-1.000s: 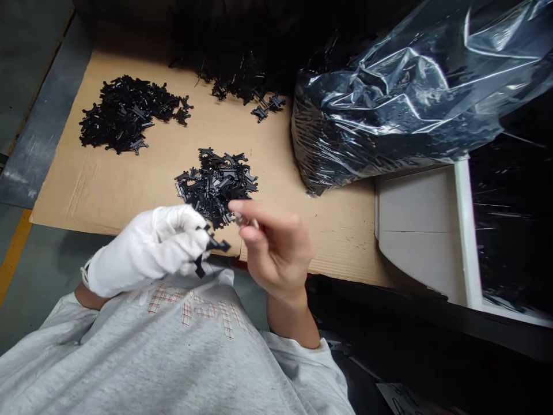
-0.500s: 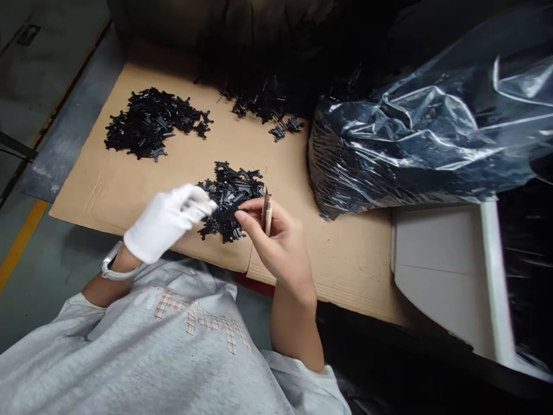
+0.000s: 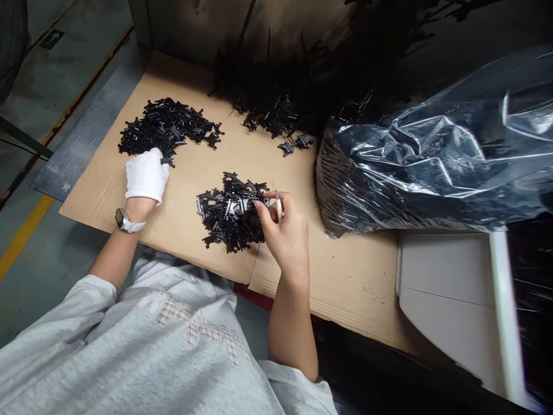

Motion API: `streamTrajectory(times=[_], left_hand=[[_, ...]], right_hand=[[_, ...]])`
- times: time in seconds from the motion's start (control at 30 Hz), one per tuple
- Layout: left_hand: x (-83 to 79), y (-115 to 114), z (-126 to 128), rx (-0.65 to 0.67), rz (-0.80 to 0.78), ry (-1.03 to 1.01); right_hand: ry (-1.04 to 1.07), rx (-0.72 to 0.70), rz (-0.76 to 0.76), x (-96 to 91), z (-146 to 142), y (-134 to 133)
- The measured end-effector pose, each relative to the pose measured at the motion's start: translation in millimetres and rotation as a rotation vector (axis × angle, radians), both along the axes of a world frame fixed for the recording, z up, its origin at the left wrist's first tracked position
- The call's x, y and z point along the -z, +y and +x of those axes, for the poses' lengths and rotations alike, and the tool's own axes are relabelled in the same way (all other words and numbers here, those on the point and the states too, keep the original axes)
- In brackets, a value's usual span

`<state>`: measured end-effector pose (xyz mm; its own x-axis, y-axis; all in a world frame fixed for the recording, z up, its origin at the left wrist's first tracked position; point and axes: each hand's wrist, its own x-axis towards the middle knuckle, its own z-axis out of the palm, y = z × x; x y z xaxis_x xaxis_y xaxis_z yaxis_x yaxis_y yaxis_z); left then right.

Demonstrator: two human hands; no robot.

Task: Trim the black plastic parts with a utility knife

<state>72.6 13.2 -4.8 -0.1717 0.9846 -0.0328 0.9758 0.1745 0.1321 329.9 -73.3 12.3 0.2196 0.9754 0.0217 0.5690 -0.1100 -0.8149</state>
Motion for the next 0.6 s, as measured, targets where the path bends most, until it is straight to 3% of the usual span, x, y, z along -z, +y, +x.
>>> streamTrajectory(times=[0.1, 0.2, 0.27, 0.33, 0.4, 0.47, 0.6], left_hand=[[-4.2, -6.4, -4.1, 0.041, 0.036, -0.049], [-16.4, -26.9, 1.8, 0.151, 0.19, -0.193], [-28.3, -45.3, 12.0, 0.279, 0.249, -0.346], [-40.2, -62.2, 24.8, 0.476, 0.194, -0.508], [-48.3, -74.6, 38.2, 0.593, 0.144, -0.703], [-49.8, -82.8, 51.4, 0.556, 0.106, -0.987], [-36.7, -96.6, 75.8, 0.211, 0.014, -1.491]], right_hand=[[0.037, 0.009, 0.063, -5.2, -0.1, -9.6], [0.113, -0.076, 0.088, -12.8, -8.2, -19.5], [0.175, -0.183, 0.101, -18.1, -16.6, -24.3], [0.217, -0.292, 0.11, -22.4, -24.6, -27.1], [0.251, -0.333, 0.121, -25.6, -30.5, -29.3], [0.311, -0.291, 0.126, -27.9, -35.1, -32.5], [0.48, -0.178, 0.101, -28.9, -45.5, -43.7]])
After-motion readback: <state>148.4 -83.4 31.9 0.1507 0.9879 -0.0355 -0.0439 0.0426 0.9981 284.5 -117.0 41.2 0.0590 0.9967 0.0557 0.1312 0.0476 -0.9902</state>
